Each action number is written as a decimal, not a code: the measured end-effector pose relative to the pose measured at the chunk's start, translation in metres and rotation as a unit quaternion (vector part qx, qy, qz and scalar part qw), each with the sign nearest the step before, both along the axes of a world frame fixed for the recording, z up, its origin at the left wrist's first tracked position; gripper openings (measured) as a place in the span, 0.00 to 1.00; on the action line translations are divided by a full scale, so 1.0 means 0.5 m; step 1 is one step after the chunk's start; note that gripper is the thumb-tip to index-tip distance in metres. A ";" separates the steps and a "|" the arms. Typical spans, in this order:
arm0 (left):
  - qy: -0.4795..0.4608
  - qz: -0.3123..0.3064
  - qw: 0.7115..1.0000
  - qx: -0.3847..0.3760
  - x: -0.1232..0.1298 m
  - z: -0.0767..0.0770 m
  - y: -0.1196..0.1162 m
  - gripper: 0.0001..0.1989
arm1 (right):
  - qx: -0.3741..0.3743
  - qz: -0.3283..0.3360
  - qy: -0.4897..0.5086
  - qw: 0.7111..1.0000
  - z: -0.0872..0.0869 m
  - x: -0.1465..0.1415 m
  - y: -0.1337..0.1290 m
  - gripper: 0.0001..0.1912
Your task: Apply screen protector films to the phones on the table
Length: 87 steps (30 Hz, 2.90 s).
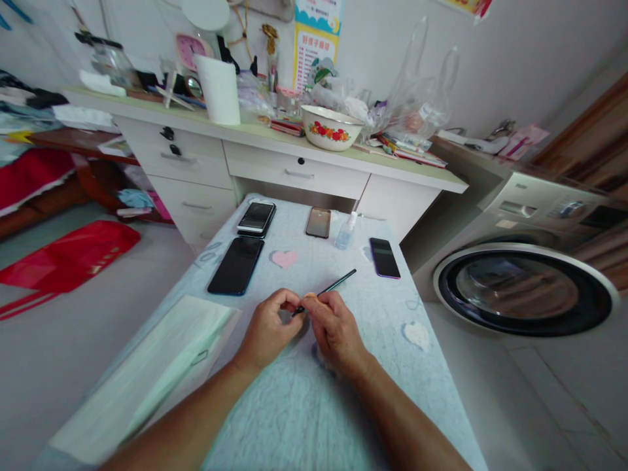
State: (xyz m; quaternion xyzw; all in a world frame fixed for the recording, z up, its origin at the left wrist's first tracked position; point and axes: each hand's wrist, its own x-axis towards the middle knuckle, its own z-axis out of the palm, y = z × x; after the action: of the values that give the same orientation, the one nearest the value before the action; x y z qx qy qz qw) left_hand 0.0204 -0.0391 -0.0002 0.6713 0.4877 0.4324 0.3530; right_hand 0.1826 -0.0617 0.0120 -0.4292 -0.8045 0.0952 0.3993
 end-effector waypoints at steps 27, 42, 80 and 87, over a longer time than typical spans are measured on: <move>0.019 0.025 0.999 -0.013 -0.001 0.005 -0.004 0.03 | 0.050 -0.144 0.014 0.988 -0.024 0.083 0.058 0.18; 0.006 0.021 1.000 -0.012 -0.003 -0.004 0.005 0.03 | 0.014 -0.034 -0.008 0.999 0.000 0.012 0.019 0.17; 0.049 0.024 0.998 0.045 -0.022 0.017 -0.007 0.02 | 0.043 -0.065 -0.003 0.997 -0.010 0.024 0.027 0.18; 0.062 0.003 0.994 0.085 -0.027 0.013 -0.006 0.02 | 0.007 -0.040 -0.009 0.999 0.000 0.008 0.014 0.17</move>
State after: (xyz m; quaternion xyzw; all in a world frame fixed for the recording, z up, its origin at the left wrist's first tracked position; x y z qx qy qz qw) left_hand 0.0070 -0.0424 0.0065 0.7230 0.4723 0.4305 0.2623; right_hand 0.1867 -0.0547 0.0123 -0.4595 -0.7909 0.0695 0.3981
